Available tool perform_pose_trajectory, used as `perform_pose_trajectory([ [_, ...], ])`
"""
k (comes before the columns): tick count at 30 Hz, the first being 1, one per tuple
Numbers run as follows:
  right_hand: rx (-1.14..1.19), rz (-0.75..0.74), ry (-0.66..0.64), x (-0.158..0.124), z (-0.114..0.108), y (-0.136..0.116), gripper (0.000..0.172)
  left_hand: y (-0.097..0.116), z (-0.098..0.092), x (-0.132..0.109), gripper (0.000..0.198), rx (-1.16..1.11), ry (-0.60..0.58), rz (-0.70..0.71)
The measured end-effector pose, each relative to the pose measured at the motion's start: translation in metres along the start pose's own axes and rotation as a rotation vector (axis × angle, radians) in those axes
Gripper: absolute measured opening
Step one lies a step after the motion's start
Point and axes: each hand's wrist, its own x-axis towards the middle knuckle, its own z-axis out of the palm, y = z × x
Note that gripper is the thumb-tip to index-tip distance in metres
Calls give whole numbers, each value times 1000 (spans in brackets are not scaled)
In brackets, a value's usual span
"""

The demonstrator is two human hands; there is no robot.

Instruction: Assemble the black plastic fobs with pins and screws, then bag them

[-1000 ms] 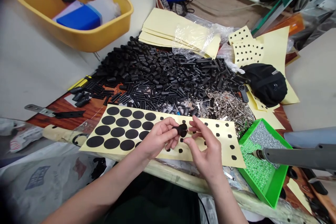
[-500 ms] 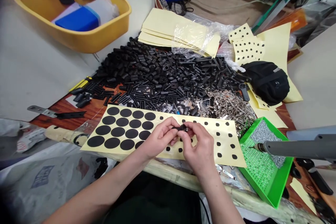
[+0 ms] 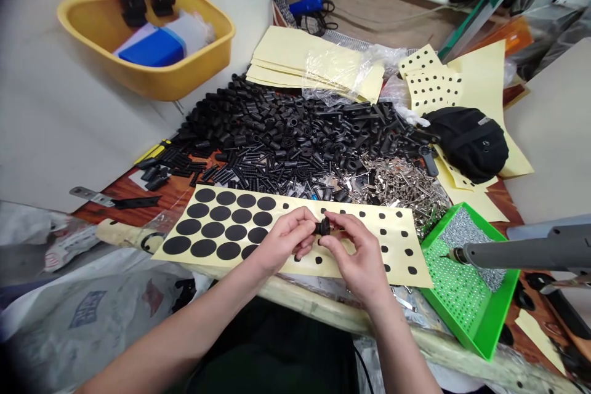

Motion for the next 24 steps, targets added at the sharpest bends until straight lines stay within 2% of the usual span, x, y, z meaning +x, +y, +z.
perform_pose_trajectory([
  [6,82,67,-7,1,0,12,33,0,0,1,27,28,-22,-10],
  [13,46,27,-19,1,-1,16,29,-3,2,3,11,175,25,-31],
  [17,-108,-107,2,-1,2,16,26,-2,2,3,6,226,48,-10],
  [24,-353,-407,44,0,2,10,28,1,2,2,9,133,30,-71],
])
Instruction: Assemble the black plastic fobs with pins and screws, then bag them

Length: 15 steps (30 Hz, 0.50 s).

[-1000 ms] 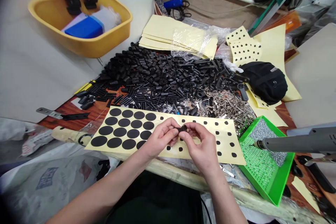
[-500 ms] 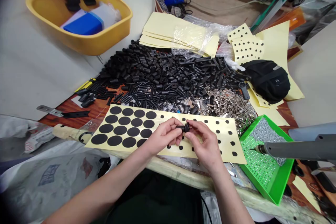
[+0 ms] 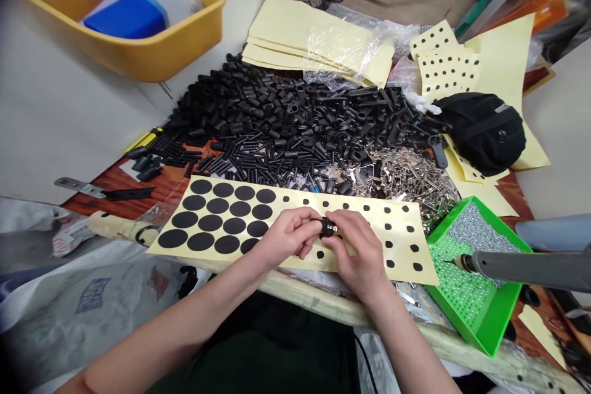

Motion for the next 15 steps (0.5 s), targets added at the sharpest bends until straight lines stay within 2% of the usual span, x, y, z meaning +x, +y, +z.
perform_pose_trajectory([
  [3,-1,-51,-8,2,-1,0,30,0,0,0,11,19,-4,14],
  [5,27,7,-20,2,-2,1,29,-1,0,-1,9,82,15,64],
  [7,87,139,-33,2,-2,2,26,-3,0,-1,8,197,34,142],
  [11,353,524,-60,2,-2,0,29,-4,1,-3,12,463,66,287],
  [13,469,673,-70,3,-3,-3,33,-2,2,-3,14,508,79,314],
  [15,513,732,-80,4,-4,-7,35,0,2,-3,16,449,79,279],
])
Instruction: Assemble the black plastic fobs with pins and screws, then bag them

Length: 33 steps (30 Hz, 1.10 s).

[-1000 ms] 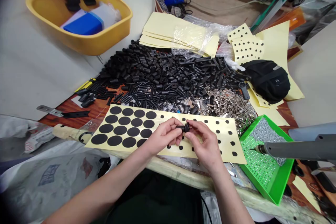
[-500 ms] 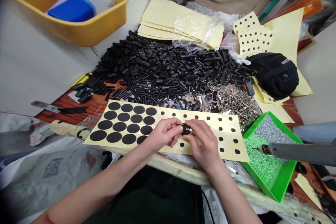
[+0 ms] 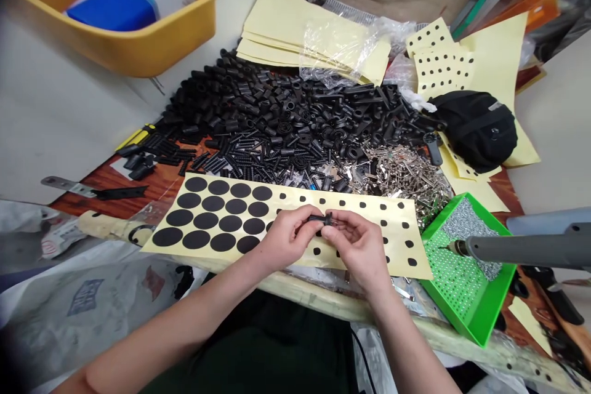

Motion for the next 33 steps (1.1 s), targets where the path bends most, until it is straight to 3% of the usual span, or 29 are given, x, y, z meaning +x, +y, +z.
perform_pose_trajectory([
  [3,-36,-59,-31,-2,-2,-4,44,1,-1,1,27,-276,-35,-148],
  [6,-181,-319,-50,-1,-7,-6,56,-1,-3,1,36,-495,-78,-256],
  [9,-376,-627,-91,2,-11,-7,47,-3,-4,1,39,-508,-118,-265],
  [12,-491,-738,-95,5,-11,-3,43,-3,-5,1,39,-484,-143,-247],
  [18,-527,-649,11,6,-12,7,34,-4,-4,1,24,-373,-185,-192],
  [25,-448,-600,-19,6,-17,7,36,-6,1,1,7,-163,-147,-128],
  [28,-424,-558,-5,5,-16,6,28,-6,0,0,7,-37,-148,-53],
  [30,-384,-456,10,4,-14,5,25,-6,-1,-1,10,45,-138,15],
  [33,-223,-180,4,3,-11,3,26,-6,0,-1,14,147,-117,108],
])
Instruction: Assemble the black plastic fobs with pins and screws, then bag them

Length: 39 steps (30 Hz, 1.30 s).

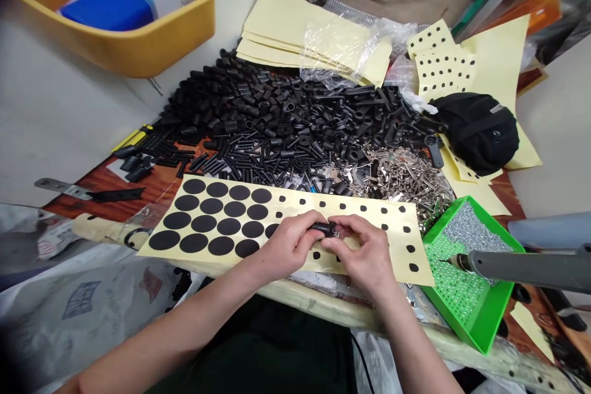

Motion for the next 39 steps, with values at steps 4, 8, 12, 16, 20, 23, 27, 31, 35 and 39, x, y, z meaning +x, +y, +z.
perform_pose_trajectory([
  [4,227,266,-3,-1,6,-4,32,-1,1,1,16,57,-2,17],
  [8,285,293,76,-4,11,-7,34,1,0,3,15,-6,9,-76],
  [12,207,158,88,-7,7,-7,44,2,-3,3,15,-419,-43,-253],
  [16,92,-81,164,-7,-1,-7,28,1,-5,3,24,-703,-56,-311],
  [20,-12,-225,145,-7,2,-10,13,2,-4,3,26,-745,-39,-310],
  [23,-60,-258,209,-6,8,-14,4,3,-3,3,25,-717,-22,-299],
  [27,-88,-267,258,-5,11,-14,7,2,-1,4,24,-662,8,-287],
  [31,-89,-238,273,-5,9,-8,8,4,1,4,40,-675,1,-290],
  [35,-89,-221,284,-5,10,-3,9,3,1,5,38,-703,31,-309],
  [39,-86,-202,218,-3,8,-2,11,2,0,6,19,-694,61,-342],
])
